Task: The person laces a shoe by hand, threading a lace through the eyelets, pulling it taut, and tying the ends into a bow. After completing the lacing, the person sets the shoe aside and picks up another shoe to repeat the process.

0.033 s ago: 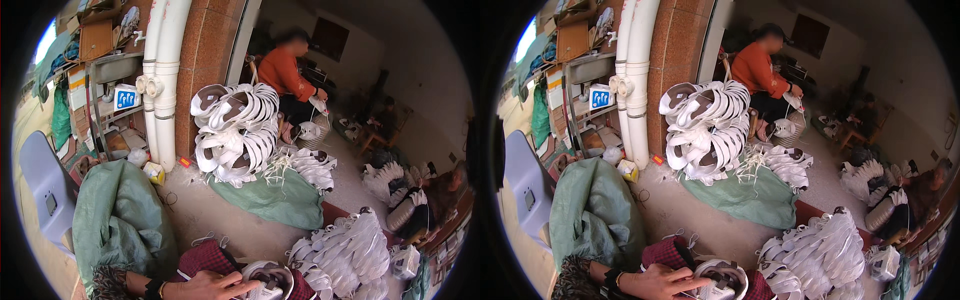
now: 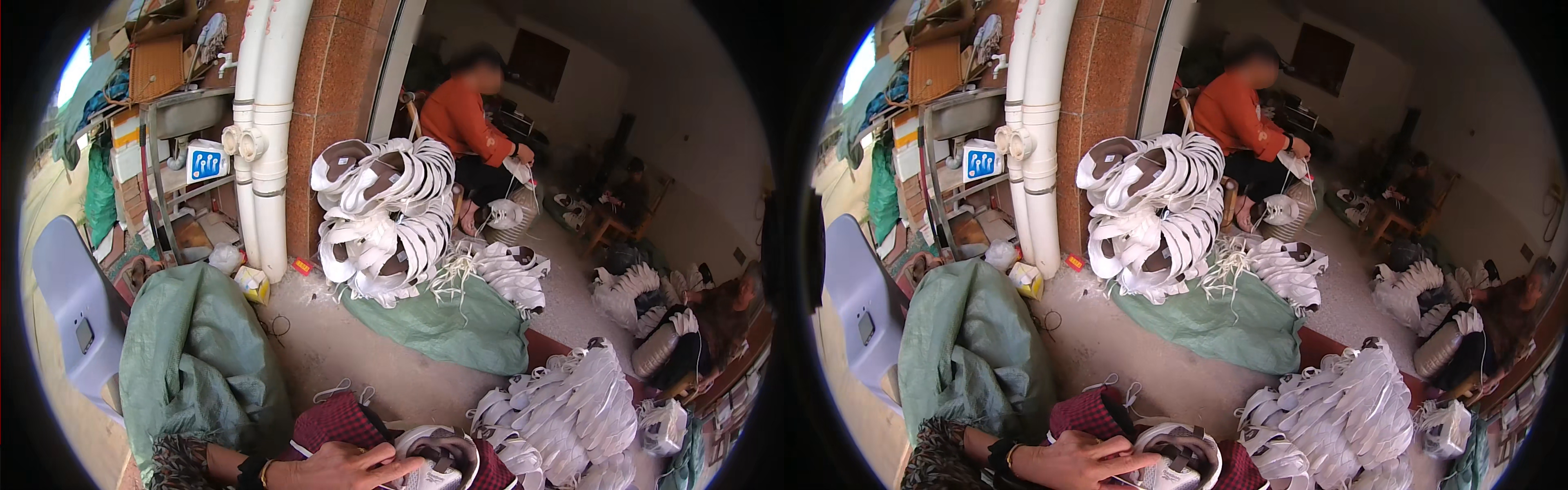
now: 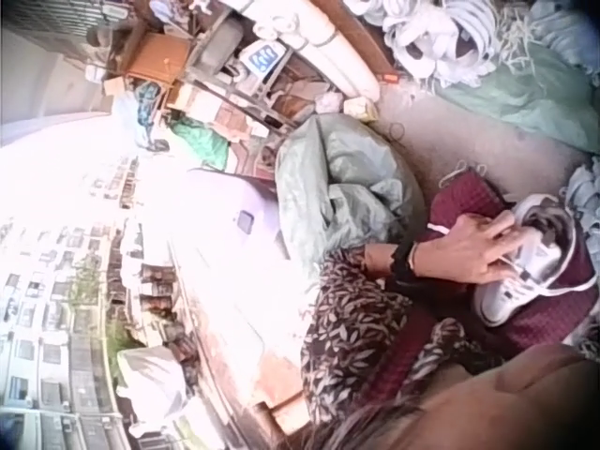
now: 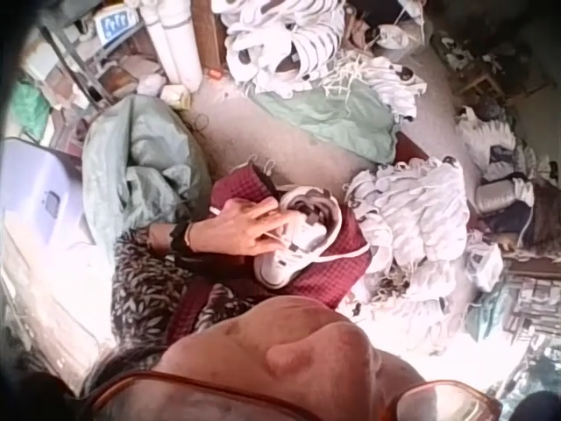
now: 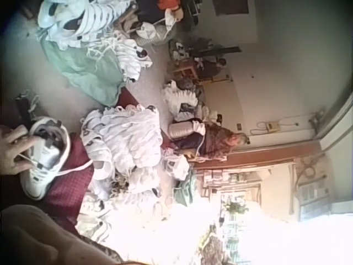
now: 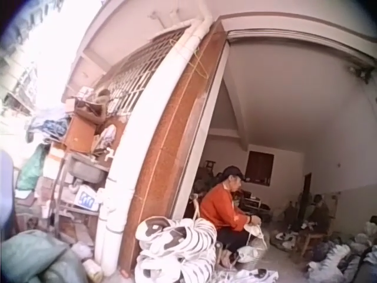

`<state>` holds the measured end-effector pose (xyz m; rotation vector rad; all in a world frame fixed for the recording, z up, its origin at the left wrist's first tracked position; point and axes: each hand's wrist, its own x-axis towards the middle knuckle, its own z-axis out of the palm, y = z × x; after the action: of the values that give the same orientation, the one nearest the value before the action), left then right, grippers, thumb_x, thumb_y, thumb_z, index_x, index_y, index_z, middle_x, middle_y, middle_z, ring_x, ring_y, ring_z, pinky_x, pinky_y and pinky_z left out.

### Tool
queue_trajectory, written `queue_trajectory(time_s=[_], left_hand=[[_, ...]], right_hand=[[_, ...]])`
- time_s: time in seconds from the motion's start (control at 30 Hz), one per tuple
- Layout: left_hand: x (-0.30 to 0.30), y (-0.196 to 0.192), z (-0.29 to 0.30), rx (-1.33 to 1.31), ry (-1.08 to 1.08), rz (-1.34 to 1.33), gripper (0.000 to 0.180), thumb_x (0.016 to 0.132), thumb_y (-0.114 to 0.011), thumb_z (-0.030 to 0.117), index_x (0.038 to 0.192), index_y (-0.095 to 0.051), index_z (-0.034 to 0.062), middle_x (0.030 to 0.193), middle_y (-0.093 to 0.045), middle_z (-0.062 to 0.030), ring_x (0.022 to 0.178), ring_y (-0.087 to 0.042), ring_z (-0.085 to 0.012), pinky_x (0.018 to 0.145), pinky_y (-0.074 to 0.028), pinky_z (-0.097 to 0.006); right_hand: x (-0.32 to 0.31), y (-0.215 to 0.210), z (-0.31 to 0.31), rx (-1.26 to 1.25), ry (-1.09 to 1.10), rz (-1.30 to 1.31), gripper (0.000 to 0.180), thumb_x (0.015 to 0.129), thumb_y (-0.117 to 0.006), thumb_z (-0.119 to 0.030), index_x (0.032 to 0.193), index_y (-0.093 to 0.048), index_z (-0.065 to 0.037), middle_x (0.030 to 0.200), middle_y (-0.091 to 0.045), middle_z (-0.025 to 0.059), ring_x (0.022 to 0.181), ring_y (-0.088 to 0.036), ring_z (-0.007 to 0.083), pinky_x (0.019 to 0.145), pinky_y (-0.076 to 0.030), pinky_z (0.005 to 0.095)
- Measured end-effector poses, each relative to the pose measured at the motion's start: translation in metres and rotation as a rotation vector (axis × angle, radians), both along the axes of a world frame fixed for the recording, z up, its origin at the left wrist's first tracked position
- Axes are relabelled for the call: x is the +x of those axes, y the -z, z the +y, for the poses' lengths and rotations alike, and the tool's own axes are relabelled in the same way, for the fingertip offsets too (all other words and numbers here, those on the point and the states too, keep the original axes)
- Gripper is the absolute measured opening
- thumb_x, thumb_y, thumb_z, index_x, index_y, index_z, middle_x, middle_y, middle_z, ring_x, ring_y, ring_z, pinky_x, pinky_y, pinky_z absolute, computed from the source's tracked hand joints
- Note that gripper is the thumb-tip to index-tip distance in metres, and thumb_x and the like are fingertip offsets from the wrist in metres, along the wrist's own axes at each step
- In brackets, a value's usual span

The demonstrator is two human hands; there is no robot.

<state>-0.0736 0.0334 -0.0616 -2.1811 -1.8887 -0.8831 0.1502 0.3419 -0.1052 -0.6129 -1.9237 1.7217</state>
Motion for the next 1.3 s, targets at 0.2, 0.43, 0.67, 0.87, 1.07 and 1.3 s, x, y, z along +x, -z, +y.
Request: queue_trajectory(time_s=[0.2, 0.43, 0.67, 0.87, 1.07, 1.3], left_hand=[[0.002, -0.018, 0.000, -0.056, 0.009, -0.165, 0.068, 0.085, -0.075, 0.039, 0.146, -0.055, 0.0169, 0.113, -0.058, -0.0078, 0.075, -0.066, -0.0230, 0.055, -0.050, -0.035], [0.001, -0.019, 0.001, -0.076, -0.011, -0.182, 0.069, 0.085, -0.077, 0.042, 0.146, -0.055, 0.0164, 0.110, -0.059, -0.0055, 0.078, -0.068, -0.0226, 0.057, -0.049, -0.036], [0.002, -0.015, 0.000, -0.088, -0.028, -0.238, 0.067, 0.086, -0.077, 0.040, 0.146, -0.054, 0.0191, 0.111, -0.058, -0.0075, 0.080, -0.069, -0.0276, 0.062, -0.052, -0.043], [0.004, -0.017, 0.001, -0.081, -0.013, -0.264, 0.065, 0.085, -0.077, 0.041, 0.143, -0.055, 0.0215, 0.108, -0.057, -0.0091, 0.079, -0.067, -0.0319, 0.058, -0.053, -0.041], [0.006, -0.014, -0.006, -0.078, -0.030, -0.260, 0.066, 0.084, -0.078, 0.040, 0.143, -0.056, 0.0218, 0.109, -0.057, -0.0078, 0.077, -0.068, -0.0297, 0.058, -0.052, -0.042], [0.001, -0.011, 0.004, -0.002, -0.032, -0.052, 0.065, 0.084, -0.080, 0.053, 0.136, -0.064, 0.0158, 0.090, -0.054, 0.0011, 0.053, -0.058, -0.0108, 0.044, -0.049, -0.026]], right_hand=[[0.017, 0.012, -0.026, -0.087, 0.065, 0.072, 0.031, 0.102, -0.060, -0.029, 0.114, -0.058, 0.000, 0.096, -0.063, 0.0148, 0.083, -0.061, 0.0208, 0.074, -0.050, 0.0346], [0.001, 0.006, -0.041, -0.098, 0.089, 0.226, 0.033, 0.102, -0.060, -0.028, 0.118, -0.056, 0.000, 0.100, -0.062, 0.0166, 0.087, -0.061, 0.0231, 0.078, -0.050, 0.0366], [-0.012, -0.002, -0.054, -0.102, 0.095, 0.366, 0.035, 0.102, -0.061, -0.028, 0.121, -0.055, 0.000, 0.105, -0.061, 0.0184, 0.092, -0.061, 0.0255, 0.082, -0.050, 0.0386], [-0.023, -0.002, -0.075, -0.144, 0.061, 0.439, 0.037, 0.101, -0.061, -0.027, 0.124, -0.053, 0.001, 0.108, -0.061, 0.0200, 0.096, -0.061, 0.0275, 0.085, -0.050, 0.0403], [-0.044, 0.004, -0.096, -0.188, 0.061, 0.549, 0.039, 0.101, -0.061, -0.026, 0.127, -0.052, 0.001, 0.112, -0.060, 0.0215, 0.099, -0.060, 0.0295, 0.088, -0.050, 0.0420], [-0.047, 0.020, -0.130, -0.282, 0.076, 0.618, 0.042, 0.100, -0.061, -0.026, 0.131, -0.050, 0.001, 0.117, -0.059, 0.0233, 0.104, -0.060, 0.0319, 0.091, -0.050, 0.0440]])
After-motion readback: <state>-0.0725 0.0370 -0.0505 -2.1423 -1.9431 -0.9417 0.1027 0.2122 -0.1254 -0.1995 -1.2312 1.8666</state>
